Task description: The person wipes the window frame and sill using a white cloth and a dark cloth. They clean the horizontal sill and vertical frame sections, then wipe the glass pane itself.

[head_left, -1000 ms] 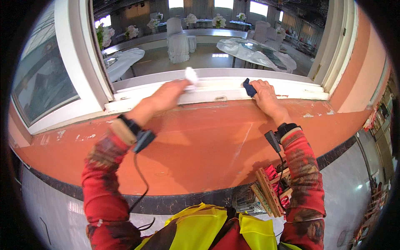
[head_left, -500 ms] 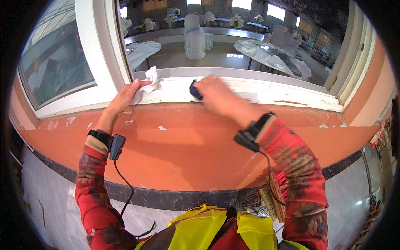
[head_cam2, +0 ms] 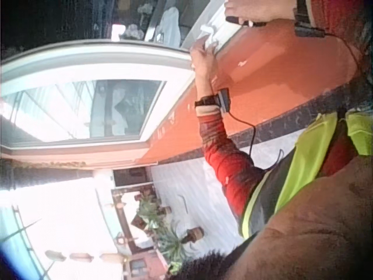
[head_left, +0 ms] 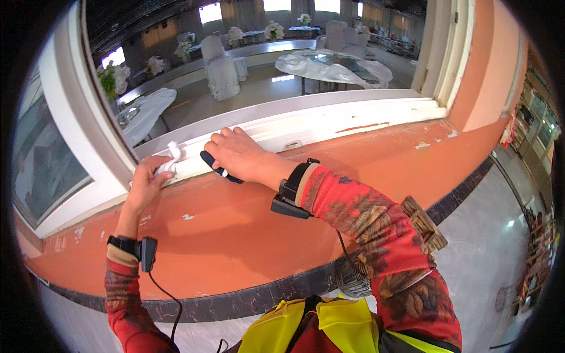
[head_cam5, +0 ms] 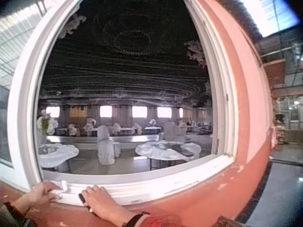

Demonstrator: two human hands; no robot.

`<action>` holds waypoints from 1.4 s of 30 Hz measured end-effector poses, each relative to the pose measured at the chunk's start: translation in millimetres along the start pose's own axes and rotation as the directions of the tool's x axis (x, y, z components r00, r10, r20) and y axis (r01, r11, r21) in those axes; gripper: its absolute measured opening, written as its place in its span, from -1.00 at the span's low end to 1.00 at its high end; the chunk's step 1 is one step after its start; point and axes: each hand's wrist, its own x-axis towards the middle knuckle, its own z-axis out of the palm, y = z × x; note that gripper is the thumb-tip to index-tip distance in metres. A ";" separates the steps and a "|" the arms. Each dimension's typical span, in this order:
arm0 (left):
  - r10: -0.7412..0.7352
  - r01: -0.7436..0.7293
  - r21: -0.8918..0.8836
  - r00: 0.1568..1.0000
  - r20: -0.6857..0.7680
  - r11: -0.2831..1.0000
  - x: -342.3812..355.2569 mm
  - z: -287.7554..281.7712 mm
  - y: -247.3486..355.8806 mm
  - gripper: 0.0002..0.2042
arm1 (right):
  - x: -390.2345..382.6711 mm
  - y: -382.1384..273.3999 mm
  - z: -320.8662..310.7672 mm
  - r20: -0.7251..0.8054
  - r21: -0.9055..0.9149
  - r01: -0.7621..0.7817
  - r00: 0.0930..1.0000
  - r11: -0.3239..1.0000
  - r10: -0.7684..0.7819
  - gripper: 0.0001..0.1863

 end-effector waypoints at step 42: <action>0.260 -0.356 0.253 0.902 0.346 0.899 150.2 113.0 117.2 -0.59 | -232.4 191.3 -142.3 -0.108 -0.043 -0.480 0.874 0.876 0.473 -0.61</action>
